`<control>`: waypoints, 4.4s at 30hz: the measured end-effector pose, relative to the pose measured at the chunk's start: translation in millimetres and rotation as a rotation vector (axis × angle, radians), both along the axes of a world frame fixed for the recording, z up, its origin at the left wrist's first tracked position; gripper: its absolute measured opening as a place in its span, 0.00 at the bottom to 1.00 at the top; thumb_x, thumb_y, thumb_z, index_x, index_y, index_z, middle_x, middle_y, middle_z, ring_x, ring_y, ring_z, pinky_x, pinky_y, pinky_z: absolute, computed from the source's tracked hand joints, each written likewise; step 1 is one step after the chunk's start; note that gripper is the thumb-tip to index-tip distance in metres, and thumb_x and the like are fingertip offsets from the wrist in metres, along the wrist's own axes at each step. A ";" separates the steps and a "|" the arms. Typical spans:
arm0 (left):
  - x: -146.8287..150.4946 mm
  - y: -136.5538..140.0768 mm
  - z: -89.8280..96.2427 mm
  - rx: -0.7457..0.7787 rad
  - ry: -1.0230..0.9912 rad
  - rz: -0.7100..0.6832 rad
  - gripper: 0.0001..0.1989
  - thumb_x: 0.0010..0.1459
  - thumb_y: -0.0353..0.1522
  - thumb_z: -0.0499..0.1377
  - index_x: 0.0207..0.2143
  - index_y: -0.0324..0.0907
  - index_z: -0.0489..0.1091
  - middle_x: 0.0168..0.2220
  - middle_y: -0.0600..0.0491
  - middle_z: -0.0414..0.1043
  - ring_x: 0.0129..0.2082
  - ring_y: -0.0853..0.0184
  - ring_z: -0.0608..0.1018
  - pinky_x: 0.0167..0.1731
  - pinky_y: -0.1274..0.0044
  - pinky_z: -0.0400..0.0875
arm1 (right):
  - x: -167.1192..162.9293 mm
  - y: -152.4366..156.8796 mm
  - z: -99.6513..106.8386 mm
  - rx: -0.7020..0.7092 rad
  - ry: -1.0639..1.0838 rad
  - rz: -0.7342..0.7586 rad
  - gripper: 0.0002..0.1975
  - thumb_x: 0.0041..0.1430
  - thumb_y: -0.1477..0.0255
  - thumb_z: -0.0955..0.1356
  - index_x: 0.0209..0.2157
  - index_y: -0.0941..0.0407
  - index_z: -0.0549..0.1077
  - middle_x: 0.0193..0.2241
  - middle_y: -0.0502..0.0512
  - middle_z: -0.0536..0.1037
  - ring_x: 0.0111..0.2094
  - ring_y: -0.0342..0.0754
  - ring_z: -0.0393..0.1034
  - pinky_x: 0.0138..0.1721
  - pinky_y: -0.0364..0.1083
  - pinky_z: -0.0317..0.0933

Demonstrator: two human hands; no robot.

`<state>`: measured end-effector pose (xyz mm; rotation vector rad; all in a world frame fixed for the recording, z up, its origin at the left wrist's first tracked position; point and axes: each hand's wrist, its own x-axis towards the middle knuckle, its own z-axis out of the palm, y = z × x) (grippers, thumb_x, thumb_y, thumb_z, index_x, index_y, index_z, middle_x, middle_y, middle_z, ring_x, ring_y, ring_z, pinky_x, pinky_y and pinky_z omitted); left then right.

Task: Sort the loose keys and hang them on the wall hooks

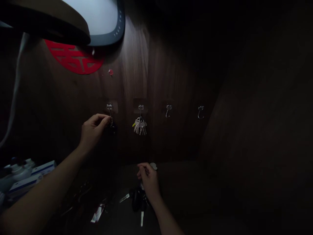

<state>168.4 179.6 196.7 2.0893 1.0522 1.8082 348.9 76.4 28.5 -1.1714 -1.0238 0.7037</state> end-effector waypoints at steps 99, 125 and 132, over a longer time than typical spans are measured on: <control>-50.4 -93.3 -147.4 -0.664 0.935 -0.270 0.10 0.52 0.31 0.54 0.38 0.46 0.69 0.38 0.53 0.74 0.38 0.60 0.76 0.34 0.75 0.64 | -23.4 -20.0 -1.7 -0.100 -1.178 0.476 0.13 0.57 0.78 0.65 0.43 0.51 0.72 0.40 0.52 0.73 0.43 0.49 0.65 0.44 0.48 0.58; -27.6 -104.3 -141.4 -0.747 0.324 -0.425 0.08 0.54 0.35 0.56 0.33 0.45 0.74 0.30 0.56 0.76 0.31 0.64 0.76 0.32 0.77 0.66 | -31.2 -23.8 1.3 0.081 -0.618 0.323 0.06 0.59 0.69 0.64 0.35 0.54 0.71 0.29 0.51 0.75 0.31 0.44 0.70 0.32 0.42 0.61; -20.5 -103.7 -128.8 -0.950 -0.307 -0.478 0.06 0.50 0.36 0.61 0.28 0.43 0.73 0.25 0.57 0.75 0.29 0.67 0.77 0.33 0.77 0.69 | -33.8 -21.2 7.5 -0.066 0.019 0.421 0.18 0.60 0.59 0.62 0.49 0.53 0.65 0.34 0.55 0.77 0.34 0.47 0.72 0.39 0.48 0.63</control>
